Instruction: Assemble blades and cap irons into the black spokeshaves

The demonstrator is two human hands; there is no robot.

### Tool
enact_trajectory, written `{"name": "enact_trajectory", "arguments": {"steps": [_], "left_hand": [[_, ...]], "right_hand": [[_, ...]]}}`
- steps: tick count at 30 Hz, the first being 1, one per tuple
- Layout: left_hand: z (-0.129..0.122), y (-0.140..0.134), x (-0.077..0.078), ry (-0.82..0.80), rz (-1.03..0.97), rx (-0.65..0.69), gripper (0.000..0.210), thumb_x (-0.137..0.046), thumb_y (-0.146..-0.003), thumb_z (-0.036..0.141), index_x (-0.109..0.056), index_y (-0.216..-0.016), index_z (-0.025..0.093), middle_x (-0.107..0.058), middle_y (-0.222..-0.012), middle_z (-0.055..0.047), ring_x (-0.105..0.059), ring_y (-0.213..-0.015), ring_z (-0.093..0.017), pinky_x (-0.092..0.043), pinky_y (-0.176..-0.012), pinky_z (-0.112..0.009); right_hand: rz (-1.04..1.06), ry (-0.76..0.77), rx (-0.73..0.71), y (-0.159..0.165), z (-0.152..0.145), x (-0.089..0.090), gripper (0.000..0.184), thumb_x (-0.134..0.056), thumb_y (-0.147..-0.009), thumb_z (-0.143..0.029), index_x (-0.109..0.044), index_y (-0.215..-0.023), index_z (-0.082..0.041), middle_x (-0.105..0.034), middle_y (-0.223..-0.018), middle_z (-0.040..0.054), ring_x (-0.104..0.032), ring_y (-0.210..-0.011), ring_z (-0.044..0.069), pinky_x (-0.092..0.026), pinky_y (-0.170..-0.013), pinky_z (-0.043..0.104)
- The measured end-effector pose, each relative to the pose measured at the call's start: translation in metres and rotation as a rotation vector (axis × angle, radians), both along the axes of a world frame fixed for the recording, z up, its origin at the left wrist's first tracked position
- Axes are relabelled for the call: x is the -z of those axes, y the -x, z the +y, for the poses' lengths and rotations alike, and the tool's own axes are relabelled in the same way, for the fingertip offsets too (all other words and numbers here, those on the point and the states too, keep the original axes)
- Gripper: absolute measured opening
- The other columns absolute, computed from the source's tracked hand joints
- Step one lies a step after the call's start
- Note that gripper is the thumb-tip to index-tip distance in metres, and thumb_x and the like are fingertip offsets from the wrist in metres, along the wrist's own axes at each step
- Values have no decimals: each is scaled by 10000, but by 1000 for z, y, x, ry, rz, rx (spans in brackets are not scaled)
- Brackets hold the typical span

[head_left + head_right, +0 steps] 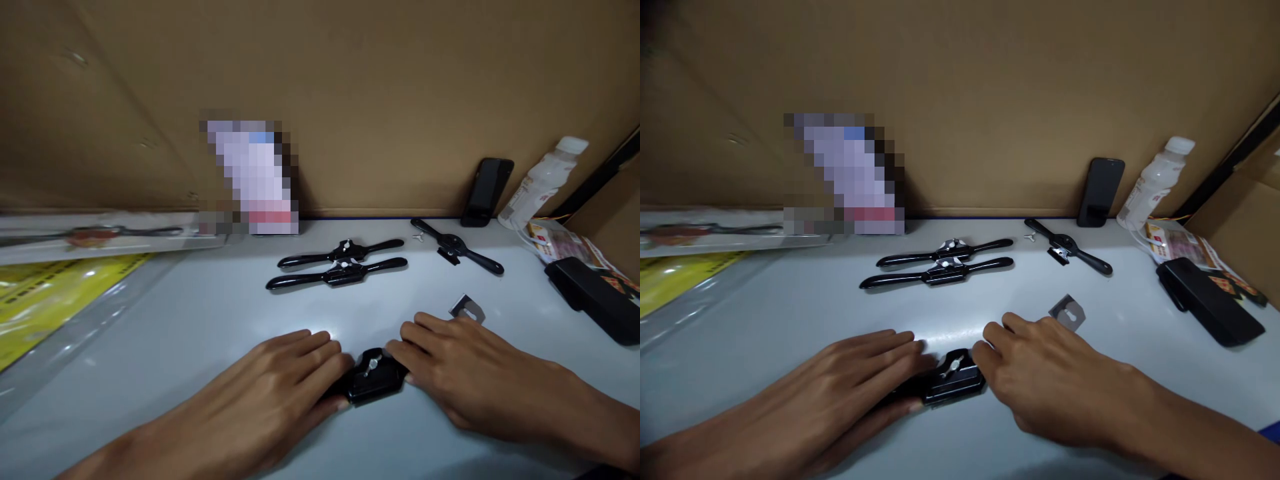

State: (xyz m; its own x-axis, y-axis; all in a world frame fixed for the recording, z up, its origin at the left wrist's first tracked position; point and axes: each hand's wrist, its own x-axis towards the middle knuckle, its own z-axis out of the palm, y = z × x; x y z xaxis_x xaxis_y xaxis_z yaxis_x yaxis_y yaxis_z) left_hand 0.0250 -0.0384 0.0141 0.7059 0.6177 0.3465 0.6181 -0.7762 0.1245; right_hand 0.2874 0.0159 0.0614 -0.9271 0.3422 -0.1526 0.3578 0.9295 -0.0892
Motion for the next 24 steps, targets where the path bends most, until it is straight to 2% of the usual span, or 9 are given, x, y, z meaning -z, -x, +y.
{"name": "enact_trajectory", "arguments": {"steps": [5, 11, 17, 24], "left_hand": [[0, -2, 1, -46, 52, 53, 338, -369, -1116, 184, -655, -937, 184, -708, -864, -54, -629, -707, -200, -521, -655, -353], [3, -2, 1, -8, 26, 57, 284, -419, -1096, 175, -634, -910, 192, -675, -826, -39, -605, -712, -204, -495, -658, -350], [2, -3, 1, 9, 17, 60, 349, -357, -1116, 186, -634, -903, 192, -673, -815, -37, -596, -698, -208, -481, -646, -357], [3, -4, -4, 79, 3, 73, 300, -417, -1071, 124, -622, -865, 198, -665, -799, -25, -586, -683, -201, -472, -637, -353]], "right_hand": [[1, -66, -40, 1, -3, 0, 180, -581, -906, -22, -634, -1023, -148, -681, -977, 84, -588, -861, 239, -400, -594, 336], [72, -146, -62, 0, -6, 8, 160, -553, -938, -25, -606, -998, -164, -670, -919, 61, -562, -799, 237, -356, -544, 360], [104, -144, -93, 0, -10, 12, 122, -542, -979, -65, -584, -1027, -169, -650, -895, 55, -539, -797, 233, -357, -533, 358], [81, -142, -97, 1, -10, 11, 122, -552, -968, -58, -580, -1012, -169, -638, -882, 60, -529, -782, 231, -332, -529, 355]]}}
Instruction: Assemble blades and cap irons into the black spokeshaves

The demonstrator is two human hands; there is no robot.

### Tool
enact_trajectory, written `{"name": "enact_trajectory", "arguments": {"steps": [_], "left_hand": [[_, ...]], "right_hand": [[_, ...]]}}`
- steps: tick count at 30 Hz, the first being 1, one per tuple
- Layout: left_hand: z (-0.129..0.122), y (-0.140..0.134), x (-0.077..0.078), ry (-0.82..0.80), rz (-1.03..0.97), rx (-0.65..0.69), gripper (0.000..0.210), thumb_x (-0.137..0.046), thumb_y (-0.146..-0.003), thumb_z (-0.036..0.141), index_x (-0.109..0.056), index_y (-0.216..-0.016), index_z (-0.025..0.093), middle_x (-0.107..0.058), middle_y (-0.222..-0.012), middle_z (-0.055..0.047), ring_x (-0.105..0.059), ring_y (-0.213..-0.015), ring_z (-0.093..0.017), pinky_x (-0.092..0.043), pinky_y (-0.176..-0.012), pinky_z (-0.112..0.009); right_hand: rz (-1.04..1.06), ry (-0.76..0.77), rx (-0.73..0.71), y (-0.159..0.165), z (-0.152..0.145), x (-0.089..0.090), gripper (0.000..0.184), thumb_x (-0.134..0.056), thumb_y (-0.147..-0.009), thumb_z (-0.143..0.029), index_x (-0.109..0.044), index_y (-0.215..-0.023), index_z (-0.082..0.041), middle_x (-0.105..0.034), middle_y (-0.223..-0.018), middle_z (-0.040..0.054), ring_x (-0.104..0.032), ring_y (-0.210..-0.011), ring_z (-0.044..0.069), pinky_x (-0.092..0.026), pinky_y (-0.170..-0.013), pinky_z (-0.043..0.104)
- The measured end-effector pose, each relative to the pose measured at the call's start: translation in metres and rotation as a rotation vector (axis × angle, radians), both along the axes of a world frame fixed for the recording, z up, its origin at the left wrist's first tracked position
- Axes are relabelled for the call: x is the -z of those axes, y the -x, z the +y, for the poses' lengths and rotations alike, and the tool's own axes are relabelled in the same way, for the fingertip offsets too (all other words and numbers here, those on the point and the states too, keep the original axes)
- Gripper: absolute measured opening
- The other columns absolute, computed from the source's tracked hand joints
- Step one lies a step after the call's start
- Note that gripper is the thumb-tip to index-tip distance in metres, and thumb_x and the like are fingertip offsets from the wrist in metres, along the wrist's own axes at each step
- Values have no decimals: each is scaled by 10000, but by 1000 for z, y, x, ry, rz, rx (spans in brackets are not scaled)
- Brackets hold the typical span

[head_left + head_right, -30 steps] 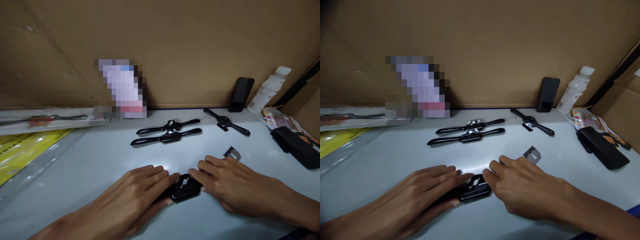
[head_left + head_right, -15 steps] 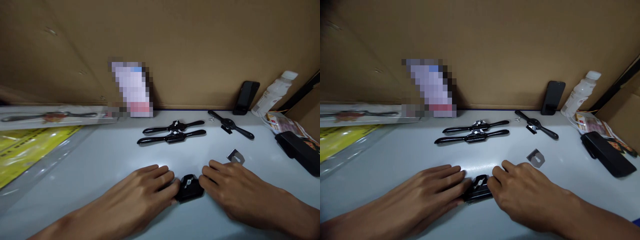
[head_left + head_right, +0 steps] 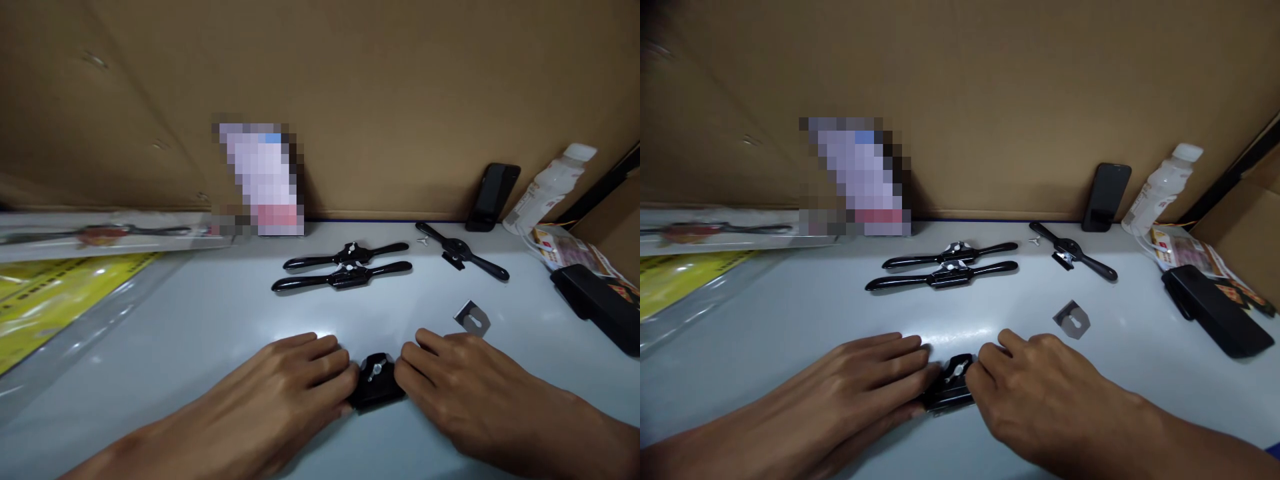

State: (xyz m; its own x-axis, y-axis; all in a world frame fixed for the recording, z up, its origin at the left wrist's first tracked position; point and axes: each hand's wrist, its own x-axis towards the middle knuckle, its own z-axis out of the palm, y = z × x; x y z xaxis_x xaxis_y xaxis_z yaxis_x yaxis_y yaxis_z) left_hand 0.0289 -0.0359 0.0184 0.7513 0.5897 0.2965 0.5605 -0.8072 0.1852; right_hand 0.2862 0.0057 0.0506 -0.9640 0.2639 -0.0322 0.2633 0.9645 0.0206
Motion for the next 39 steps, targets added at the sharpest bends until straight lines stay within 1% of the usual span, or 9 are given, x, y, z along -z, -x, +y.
{"name": "enact_trajectory", "arguments": {"steps": [3, 9, 13, 17, 24, 27, 29, 34, 39], "left_hand": [[1, 0, 0, 11, -5, 17, 281, -431, -1056, 102, -619, -871, 200, -666, -799, -16, -582, -684, -192, -469, -649, -346], [2, 1, 0, -10, 2, 33, 345, -362, -1075, 102, -613, -861, 203, -663, -799, -21, -572, -680, -195, -455, -621, -354], [1, 0, -2, 13, -3, 19, 316, -400, -1051, 86, -616, -852, 203, -659, -807, -26, -568, -692, -190, -456, -609, -348], [1, 0, -1, 19, -7, 21, 325, -401, -1059, 97, -618, -842, 202, -655, -802, -29, -570, -693, -189, -463, -615, -348], [1, -1, -1, -2, -34, -20, 440, -275, -1127, 180, -629, -865, 193, -678, -795, -46, -591, -655, -192, -477, -582, -348], [1, 0, 0, 5, -61, -45, 405, -312, -1124, 195, -652, -904, 188, -696, -816, -53, -596, -648, -188, -485, -572, -340], [0, 0, 1, -6, -77, -49, 389, -329, -1121, 205, -662, -920, 187, -704, -826, -60, -597, -646, -188, -487, -565, -335], [-1, 1, 2, -18, -75, -55, 401, -310, -1133, 226, -625, -886, 192, -688, -799, -55, -599, -642, -187, -505, -579, -332], [-1, 2, 2, -14, -79, -51, 319, -368, -1117, 218, -644, -962, 188, -686, -820, -50, -596, -663, -192, -497, -596, -332]], "right_hand": [[0, 3, -5, 0, 1, 0, 142, -553, -953, -42, -580, -1015, -167, -631, -876, 60, -515, -775, 230, -310, -522, 351], [-1, 9, -8, -2, 2, 0, 148, -559, -947, -36, -578, -1003, -172, -628, -882, 59, -503, -778, 228, -300, -530, 349], [1, 20, -22, -2, 1, -2, 170, -523, -944, -15, -582, -996, -166, -633, -889, 64, -514, -771, 229, -320, -537, 351], [-8, 12, -26, -1, 1, -5, 186, -506, -939, -4, -591, -967, -166, -633, -863, 68, -524, -743, 227, -343, -539, 353], [-4, 6, -14, -2, 3, -4, 187, -498, -949, -11, -595, -961, -171, -637, -854, 72, -528, -750, 228, -325, -541, 345], [13, 17, 5, -3, 4, -3, 188, -489, -939, -23, -601, -966, -172, -643, -868, 79, -512, -757, 229, -300, -536, 347], [6, 27, 18, -3, 5, -3, 193, -499, -908, -24, -608, -973, -170, -641, -876, 82, -502, -759, 230, -288, -535, 348], [-27, 39, 47, -3, 6, -4, 235, -520, -840, -19, -615, -990, -172, -640, -898, 82, -503, -776, 234, -281, -540, 352], [-27, 39, 62, -2, 8, -4, 227, -543, -826, -29, -617, -980, -179, -646, -907, 75, -517, -775, 234, -281, -539, 356]]}}
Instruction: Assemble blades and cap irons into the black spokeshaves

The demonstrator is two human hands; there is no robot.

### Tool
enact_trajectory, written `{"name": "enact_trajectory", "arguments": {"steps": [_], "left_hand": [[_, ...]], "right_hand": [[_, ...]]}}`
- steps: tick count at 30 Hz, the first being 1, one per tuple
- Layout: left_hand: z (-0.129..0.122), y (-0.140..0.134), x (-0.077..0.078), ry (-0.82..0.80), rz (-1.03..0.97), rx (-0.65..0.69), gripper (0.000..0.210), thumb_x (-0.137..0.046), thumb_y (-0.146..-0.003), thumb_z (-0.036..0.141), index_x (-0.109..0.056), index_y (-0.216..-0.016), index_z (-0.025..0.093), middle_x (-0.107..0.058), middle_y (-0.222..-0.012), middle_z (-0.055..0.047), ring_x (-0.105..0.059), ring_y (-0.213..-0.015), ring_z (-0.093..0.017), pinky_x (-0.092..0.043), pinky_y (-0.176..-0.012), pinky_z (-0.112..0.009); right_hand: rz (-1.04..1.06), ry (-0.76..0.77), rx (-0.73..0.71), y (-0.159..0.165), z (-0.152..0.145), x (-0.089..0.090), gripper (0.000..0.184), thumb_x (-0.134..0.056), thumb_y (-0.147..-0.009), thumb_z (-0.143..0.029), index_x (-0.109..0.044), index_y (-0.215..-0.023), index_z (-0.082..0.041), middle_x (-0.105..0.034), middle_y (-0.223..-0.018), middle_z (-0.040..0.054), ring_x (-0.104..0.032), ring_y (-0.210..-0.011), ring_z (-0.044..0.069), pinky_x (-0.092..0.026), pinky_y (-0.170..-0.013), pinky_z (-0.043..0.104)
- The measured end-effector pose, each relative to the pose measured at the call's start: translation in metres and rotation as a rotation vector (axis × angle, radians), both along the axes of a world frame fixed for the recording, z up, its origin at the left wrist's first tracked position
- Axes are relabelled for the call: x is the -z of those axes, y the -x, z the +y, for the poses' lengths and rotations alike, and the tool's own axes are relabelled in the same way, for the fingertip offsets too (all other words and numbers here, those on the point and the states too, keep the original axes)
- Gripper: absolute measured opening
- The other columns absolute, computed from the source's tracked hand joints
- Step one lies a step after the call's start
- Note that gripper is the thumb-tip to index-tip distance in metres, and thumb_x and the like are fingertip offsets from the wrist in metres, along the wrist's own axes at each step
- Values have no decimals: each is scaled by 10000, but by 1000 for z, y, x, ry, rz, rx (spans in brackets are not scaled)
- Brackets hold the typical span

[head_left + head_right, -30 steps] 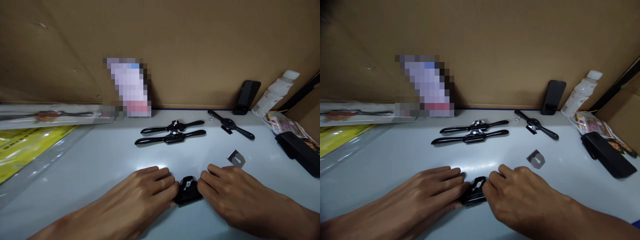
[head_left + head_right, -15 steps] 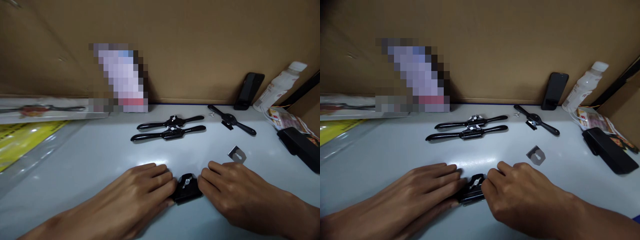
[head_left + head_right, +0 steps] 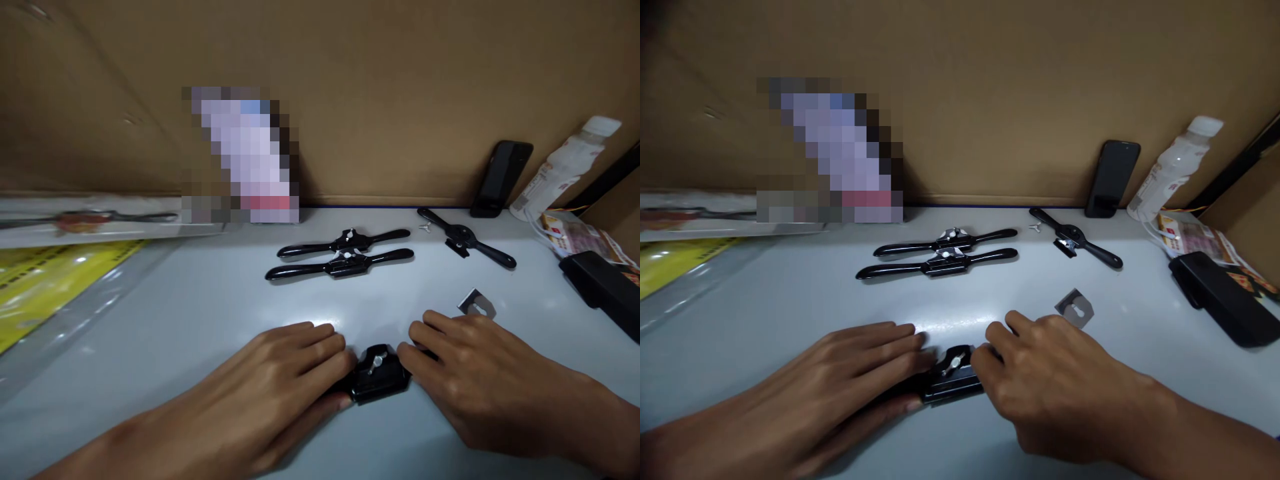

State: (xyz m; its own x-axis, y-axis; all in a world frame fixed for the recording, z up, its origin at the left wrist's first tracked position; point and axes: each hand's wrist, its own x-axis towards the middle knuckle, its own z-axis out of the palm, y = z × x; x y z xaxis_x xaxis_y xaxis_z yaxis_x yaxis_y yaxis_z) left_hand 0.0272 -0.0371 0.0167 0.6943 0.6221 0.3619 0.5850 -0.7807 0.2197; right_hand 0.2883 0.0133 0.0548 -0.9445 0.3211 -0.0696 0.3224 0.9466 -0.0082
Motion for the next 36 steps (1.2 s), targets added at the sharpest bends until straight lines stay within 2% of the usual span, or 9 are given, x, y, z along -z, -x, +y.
{"name": "enact_trajectory", "arguments": {"steps": [6, 10, 15, 18, 22, 27, 31, 36], "left_hand": [[1, -1, 0, -7, 6, -2, 355, -328, -1130, 232, -626, -944, 187, -687, -827, -54, -591, -662, -194, -483, -591, -335], [1, 0, 2, 12, -1, -7, 288, -362, -1118, 225, -620, -994, 187, -673, -812, -42, -589, -657, -196, -475, -586, -336], [1, 1, 3, 6, 2, -18, 303, -338, -1134, 254, -572, -950, 197, -644, -769, -26, -579, -630, -193, -465, -562, -337], [1, 0, 3, -22, 16, -11, 344, -295, -1145, 254, -576, -954, 196, -668, -790, -39, -593, -637, -197, -472, -561, -344], [1, -1, 3, -33, 42, -13, 357, -287, -1147, 271, -605, -1014, 179, -698, -823, -57, -621, -654, -207, -495, -563, -350], [0, 0, 4, -69, 17, -32, 373, -297, -1130, 227, -657, -1047, 177, -736, -880, -71, -641, -673, -196, -516, -589, -325], [-2, -1, 2, -95, 58, -27, 379, -304, -1118, 190, -680, -1073, 172, -752, -917, -76, -659, -704, -202, -544, -652, -340], [-1, -2, -1, -88, 99, -21, 453, -247, -1137, 203, -688, -1038, 162, -748, -896, -81, -652, -680, -204, -533, -615, -345]], "right_hand": [[-30, 28, -13, -1, 1, 0, 220, -546, -844, -40, -623, -1000, -175, -660, -927, 77, -538, -799, 239, -323, -559, 354], [-46, 42, 0, 0, -1, -1, 252, -529, -847, -28, -633, -1034, -159, -668, -967, 90, -547, -829, 244, -340, -569, 356], [-50, 145, 32, 0, 2, -2, 375, -536, -841, -12, -610, -1191, -124, -668, -1054, 104, -559, -901, 242, -397, -624, 344], [-43, 181, 28, 0, 5, -2, 322, -533, -877, -5, -611, -1163, -129, -663, -1058, 97, -564, -917, 238, -421, -652, 344], [-44, 142, 38, 0, 4, -3, 234, -540, -896, -13, -625, -1073, -140, -657, -1029, 91, -575, -908, 240, -415, -629, 346], [-60, 124, 30, 1, 0, -4, 267, -584, -859, -35, -633, -1101, -135, -669, -1036, 93, -585, -899, 250, -425, -604, 352], [-62, 89, 11, 1, 0, -4, 193, -581, -894, -52, -633, -1061, -135, -678, -1022, 95, -587, -881, 245, -426, -600, 351], [-68, 81, -7, 2, 0, -6, 177, -567, -924, -59, -638, -1064, -141, -685, -1013, 92, -594, -875, 250, -426, -590, 362]]}}
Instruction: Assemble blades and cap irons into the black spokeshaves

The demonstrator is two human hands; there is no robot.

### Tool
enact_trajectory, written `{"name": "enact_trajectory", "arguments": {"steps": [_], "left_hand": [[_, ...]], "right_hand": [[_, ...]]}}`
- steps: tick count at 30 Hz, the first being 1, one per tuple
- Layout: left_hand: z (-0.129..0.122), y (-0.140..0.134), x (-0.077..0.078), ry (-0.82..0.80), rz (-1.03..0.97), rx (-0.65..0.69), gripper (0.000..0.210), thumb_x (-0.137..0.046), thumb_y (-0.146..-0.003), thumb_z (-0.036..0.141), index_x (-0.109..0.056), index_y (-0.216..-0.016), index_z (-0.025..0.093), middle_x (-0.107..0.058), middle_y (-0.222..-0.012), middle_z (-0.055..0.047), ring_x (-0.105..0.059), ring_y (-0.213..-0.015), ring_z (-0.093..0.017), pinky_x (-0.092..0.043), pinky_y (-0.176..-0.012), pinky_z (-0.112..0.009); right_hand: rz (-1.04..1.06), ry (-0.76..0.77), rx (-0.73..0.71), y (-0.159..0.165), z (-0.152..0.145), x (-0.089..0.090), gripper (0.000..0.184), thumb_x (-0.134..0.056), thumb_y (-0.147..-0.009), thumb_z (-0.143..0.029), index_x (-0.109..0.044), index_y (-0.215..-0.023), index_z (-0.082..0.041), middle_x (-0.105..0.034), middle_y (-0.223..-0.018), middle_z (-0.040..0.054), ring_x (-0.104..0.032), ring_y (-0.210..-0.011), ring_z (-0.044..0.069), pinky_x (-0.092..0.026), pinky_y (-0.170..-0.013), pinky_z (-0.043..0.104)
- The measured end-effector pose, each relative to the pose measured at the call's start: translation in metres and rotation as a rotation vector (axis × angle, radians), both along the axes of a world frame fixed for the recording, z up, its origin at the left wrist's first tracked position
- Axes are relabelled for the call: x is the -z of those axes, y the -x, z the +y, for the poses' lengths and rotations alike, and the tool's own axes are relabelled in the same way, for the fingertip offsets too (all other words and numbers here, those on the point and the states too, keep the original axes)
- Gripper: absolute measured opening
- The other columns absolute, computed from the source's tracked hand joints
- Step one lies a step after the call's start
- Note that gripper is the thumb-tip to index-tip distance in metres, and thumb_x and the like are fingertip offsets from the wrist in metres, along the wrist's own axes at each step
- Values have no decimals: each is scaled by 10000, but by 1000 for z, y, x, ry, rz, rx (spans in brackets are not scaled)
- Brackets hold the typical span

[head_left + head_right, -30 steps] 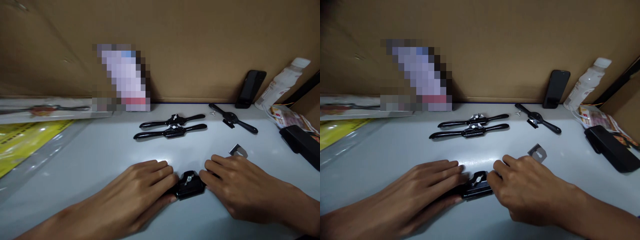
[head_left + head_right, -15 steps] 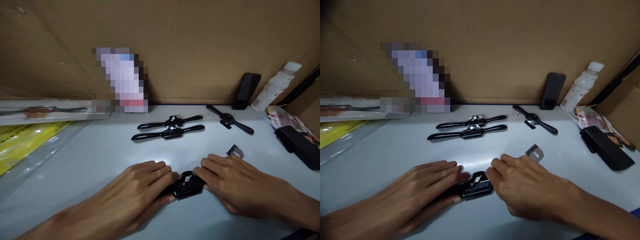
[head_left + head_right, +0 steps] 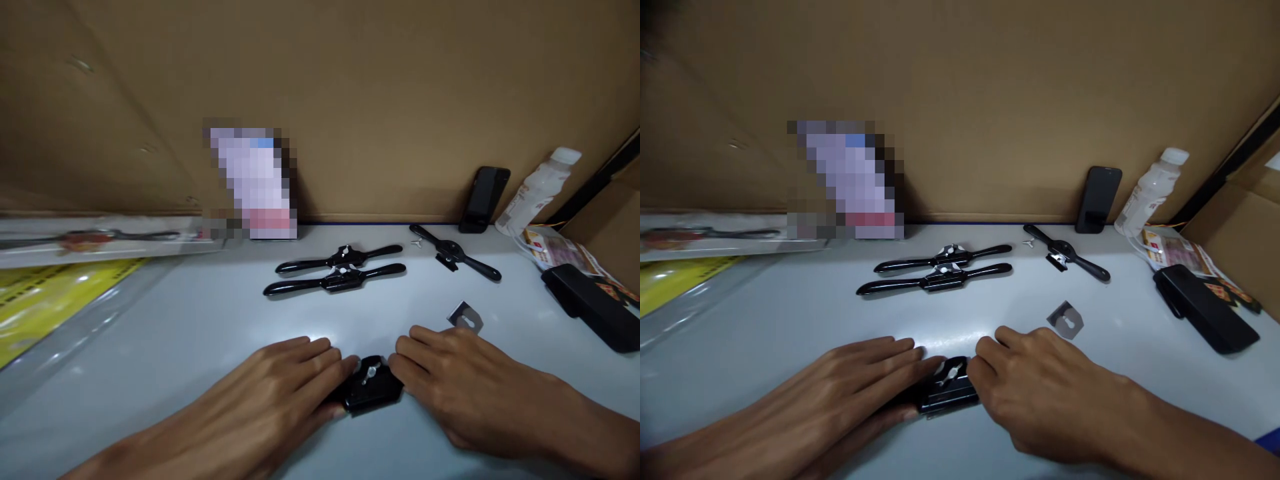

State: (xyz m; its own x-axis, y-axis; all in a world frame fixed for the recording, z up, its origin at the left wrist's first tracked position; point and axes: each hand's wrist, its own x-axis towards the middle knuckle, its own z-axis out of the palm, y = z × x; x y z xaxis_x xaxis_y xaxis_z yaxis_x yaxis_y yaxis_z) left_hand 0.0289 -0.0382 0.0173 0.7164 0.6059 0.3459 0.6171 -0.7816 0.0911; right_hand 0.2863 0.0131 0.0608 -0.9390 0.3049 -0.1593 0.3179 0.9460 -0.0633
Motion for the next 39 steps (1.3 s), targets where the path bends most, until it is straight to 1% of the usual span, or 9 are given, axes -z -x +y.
{"name": "enact_trajectory", "arguments": {"steps": [3, 7, 14, 18, 19, 23, 30, 35, 39], "left_hand": [[1, 1, 1, 4, 3, 1, 465, -237, -1143, 213, -688, -1046, 154, -748, -899, -86, -660, -688, -205, -549, -640, -346], [2, 3, 3, 0, -16, 5, 413, -278, -1130, 191, -687, -1101, 148, -750, -922, -88, -662, -704, -198, -546, -667, -335], [1, 5, 3, 57, -43, -2, 337, -349, -1102, 172, -685, -1132, 163, -744, -929, -74, -665, -737, -198, -553, -687, -325], [-1, 4, 2, 85, -55, -15, 363, -332, -1115, 205, -679, -1011, 179, -723, -872, -68, -643, -697, -205, -551, -649, -338], [-1, 4, 2, 84, -58, -16, 377, -322, -1119, 214, -671, -979, 183, -717, -857, -68, -633, -683, -206, -544, -631, -340], [-1, 3, 3, 83, -82, -18, 316, -375, -1098, 192, -659, -959, 198, -702, -834, -58, -611, -673, -203, -521, -611, -334], [0, 5, 4, 105, -80, -17, 249, -428, -1066, 160, -651, -961, 199, -709, -854, -55, -615, -685, -203, -527, -638, -333], [0, 4, 4, 88, -62, -14, 296, -374, -1095, 175, -632, -950, 195, -697, -822, -47, -611, -684, -204, -532, -631, -339], [0, 5, 6, 99, -78, -18, 276, -382, -1102, 203, -615, -954, 198, -677, -791, -35, -616, -682, -208, -538, -625, -346]], "right_hand": [[-4, 7, -5, 1, 0, -1, 185, -573, -918, -56, -644, -1070, -136, -688, -1018, 96, -600, -880, 253, -440, -592, 363], [2, 3, -11, 2, 1, 0, 188, -556, -936, -61, -653, -1081, -130, -694, -1038, 98, -606, -894, 258, -463, -591, 375], [24, -7, -1, 0, -1, 2, 186, -517, -949, -42, -648, -1048, -129, -679, -984, 95, -596, -857, 248, -470, -592, 366], [56, 0, 38, -1, -1, 3, 329, -489, -933, -18, -604, -1232, -91, -677, -1080, 134, -603, -918, 263, -490, -629, 368], [55, 11, 39, -1, -1, 2, 348, -490, -929, -14, -596, -1252, -88, -676, -1088, 134, -603, -930, 265, -494, -637, 368], [19, 55, 39, 1, 1, 0, 293, -483, -923, 11, -635, -1139, -116, -674, -1041, 108, -595, -927, 255, -487, -648, 362], [28, 98, 61, 0, 2, 1, 355, -486, -863, 38, -628, -1150, -117, -671, -1050, 99, -585, -911, 233, -464, -680, 357], [40, 69, 64, -1, 0, 2, 342, -480, -867, 42, -631, -1123, -127, -673, -1031, 89, -586, -889, 230, -450, -657, 351], [51, 18, 51, -1, -2, 2, 325, -503, -874, 31, -635, -1127, -124, -675, -1041, 97, -600, -908, 248, -456, -644, 356]]}}
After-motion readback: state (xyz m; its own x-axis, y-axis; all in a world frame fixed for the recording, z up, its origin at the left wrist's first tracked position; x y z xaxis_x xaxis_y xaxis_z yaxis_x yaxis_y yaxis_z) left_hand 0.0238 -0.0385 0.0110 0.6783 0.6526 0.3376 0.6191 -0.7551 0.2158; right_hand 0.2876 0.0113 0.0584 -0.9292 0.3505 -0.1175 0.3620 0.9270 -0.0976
